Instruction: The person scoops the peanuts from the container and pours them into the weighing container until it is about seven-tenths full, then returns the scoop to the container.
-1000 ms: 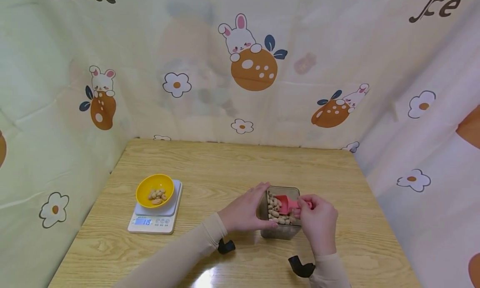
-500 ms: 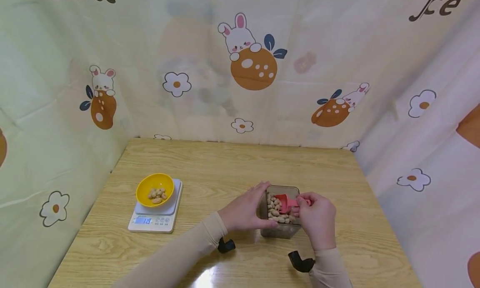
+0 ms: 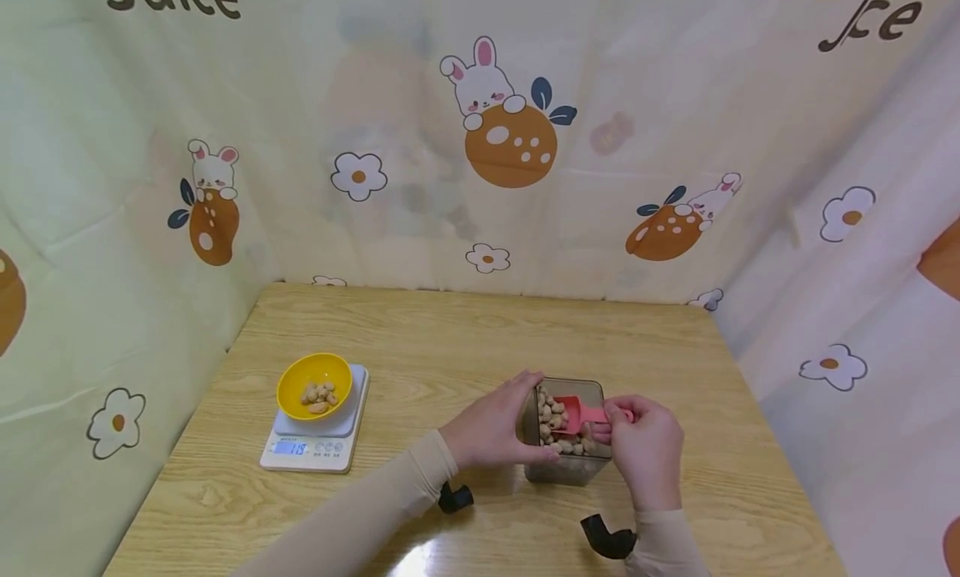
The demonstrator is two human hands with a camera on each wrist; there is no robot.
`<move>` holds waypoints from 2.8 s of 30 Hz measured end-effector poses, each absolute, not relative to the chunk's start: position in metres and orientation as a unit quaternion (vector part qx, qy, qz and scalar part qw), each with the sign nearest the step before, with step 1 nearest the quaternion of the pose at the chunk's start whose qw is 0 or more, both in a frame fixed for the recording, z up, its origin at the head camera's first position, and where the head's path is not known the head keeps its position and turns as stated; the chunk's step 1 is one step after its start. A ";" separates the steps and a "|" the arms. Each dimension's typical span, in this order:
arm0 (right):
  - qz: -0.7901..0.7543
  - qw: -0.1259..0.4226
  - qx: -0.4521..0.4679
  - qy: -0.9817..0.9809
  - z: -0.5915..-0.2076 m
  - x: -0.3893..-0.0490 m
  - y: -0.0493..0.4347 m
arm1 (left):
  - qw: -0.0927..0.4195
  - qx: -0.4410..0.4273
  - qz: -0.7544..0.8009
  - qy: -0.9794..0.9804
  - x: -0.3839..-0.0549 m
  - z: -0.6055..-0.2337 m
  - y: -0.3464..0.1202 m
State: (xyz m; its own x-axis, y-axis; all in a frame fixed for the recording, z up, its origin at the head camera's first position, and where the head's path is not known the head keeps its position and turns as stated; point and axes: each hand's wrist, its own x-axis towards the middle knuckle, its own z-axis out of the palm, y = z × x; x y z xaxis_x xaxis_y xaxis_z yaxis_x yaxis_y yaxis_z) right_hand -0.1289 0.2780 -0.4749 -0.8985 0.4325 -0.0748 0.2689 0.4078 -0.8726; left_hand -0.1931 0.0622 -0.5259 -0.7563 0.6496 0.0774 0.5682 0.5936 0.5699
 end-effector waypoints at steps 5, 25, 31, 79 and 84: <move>0.504 0.076 -0.206 -0.835 -0.476 -0.126 0.277 | 0.074 0.337 0.309 0.886 -0.191 -0.526 0.061; 0.447 0.109 -0.162 -0.873 -0.477 -0.126 0.272 | 0.061 0.350 0.323 0.877 -0.192 -0.523 0.059; 0.529 0.077 -0.199 -0.822 -0.478 -0.128 0.279 | 0.072 0.342 0.326 0.878 -0.190 -0.523 0.060; 0.515 0.110 -0.130 -0.840 -0.480 -0.128 0.276 | 0.082 0.336 0.331 0.878 -0.189 -0.524 0.062; 0.484 0.113 -0.112 -0.860 -0.475 -0.127 0.271 | 0.083 0.336 0.334 0.877 -0.188 -0.524 0.064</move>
